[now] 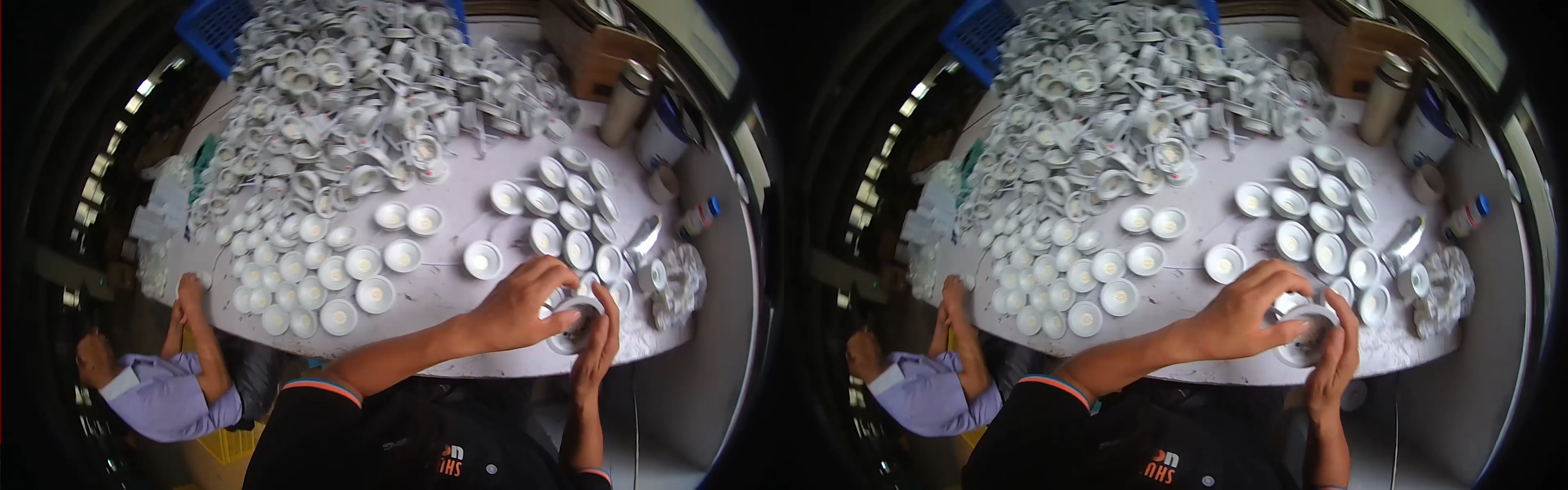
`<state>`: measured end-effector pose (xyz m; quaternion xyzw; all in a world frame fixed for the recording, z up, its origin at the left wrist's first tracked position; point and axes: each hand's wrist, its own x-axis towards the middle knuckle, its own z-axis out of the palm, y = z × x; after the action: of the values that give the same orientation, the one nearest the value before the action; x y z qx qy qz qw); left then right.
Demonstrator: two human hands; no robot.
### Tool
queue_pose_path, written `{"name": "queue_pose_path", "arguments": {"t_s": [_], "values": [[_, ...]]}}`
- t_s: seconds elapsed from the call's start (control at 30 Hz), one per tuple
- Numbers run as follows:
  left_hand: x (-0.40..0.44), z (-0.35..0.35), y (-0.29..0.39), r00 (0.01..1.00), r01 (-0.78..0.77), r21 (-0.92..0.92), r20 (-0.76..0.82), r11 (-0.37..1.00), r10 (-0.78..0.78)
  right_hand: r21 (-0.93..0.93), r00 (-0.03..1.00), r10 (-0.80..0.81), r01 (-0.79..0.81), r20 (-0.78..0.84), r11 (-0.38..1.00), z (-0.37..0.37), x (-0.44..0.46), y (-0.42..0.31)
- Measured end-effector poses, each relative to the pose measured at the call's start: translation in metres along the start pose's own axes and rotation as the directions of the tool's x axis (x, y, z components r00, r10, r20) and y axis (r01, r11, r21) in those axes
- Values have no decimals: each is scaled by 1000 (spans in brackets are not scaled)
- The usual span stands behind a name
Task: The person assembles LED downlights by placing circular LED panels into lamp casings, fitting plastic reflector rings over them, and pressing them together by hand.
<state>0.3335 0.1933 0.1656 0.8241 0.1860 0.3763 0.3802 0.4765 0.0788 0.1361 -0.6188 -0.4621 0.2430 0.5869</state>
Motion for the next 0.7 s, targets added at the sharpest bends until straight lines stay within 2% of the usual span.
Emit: {"name": "queue_pose_path", "arguments": {"t_s": [0.03,0.07,0.1,0.13,0.17,0.2,0.23,0.27,0.3,0.37,0.5,0.57,0.6,0.67,0.7], "values": [[-8,5,-2,989,96,-40,115,995,-90,-38,999,34,-34,5,999,-1,1,-10],[-18,10,-3,974,148,19,168,989,-149,-45,999,46,-46,5,998,-3,1,-17],[-17,7,4,882,375,-110,347,920,-318,-58,998,69,-68,10,996,-6,2,-18],[-24,13,0,891,396,-137,295,908,-345,-30,1000,-21,20,-14,999,-5,3,-11],[-24,11,5,822,511,-123,359,851,-442,-25,999,19,-18,35,1000,-9,2,-12],[-29,14,4,813,537,-150,356,830,-461,-14,998,46,-45,49,999,-10,0,-13],[-30,16,6,814,542,-185,359,820,-457,-17,999,17,-16,41,1000,-9,-1,-8],[-30,16,8,814,550,-214,353,807,-461,-22,995,-102,102,5,995,-6,0,-5],[-31,15,6,807,554,-214,377,805,-455,-15,995,-97,98,21,995,-6,0,-5],[-34,13,1,654,754,-353,473,554,-590,-2,996,-88,88,29,996,-8,2,-3],[-30,13,-3,606,793,-324,503,516,-616,-89,995,-52,60,88,994,-10,3,-4],[-29,17,-4,615,775,-214,470,594,-633,-131,995,-47,58,82,990,-12,2,-3],[-28,18,-4,619,770,-219,483,599,-619,-126,995,-63,72,77,989,-12,2,0],[-24,21,-1,638,749,-162,438,643,-633,-149,996,-78,85,52,985,-14,2,5],[-22,26,1,702,693,-190,401,696,-589,-111,996,-76,81,51,991,-16,2,6]]}}
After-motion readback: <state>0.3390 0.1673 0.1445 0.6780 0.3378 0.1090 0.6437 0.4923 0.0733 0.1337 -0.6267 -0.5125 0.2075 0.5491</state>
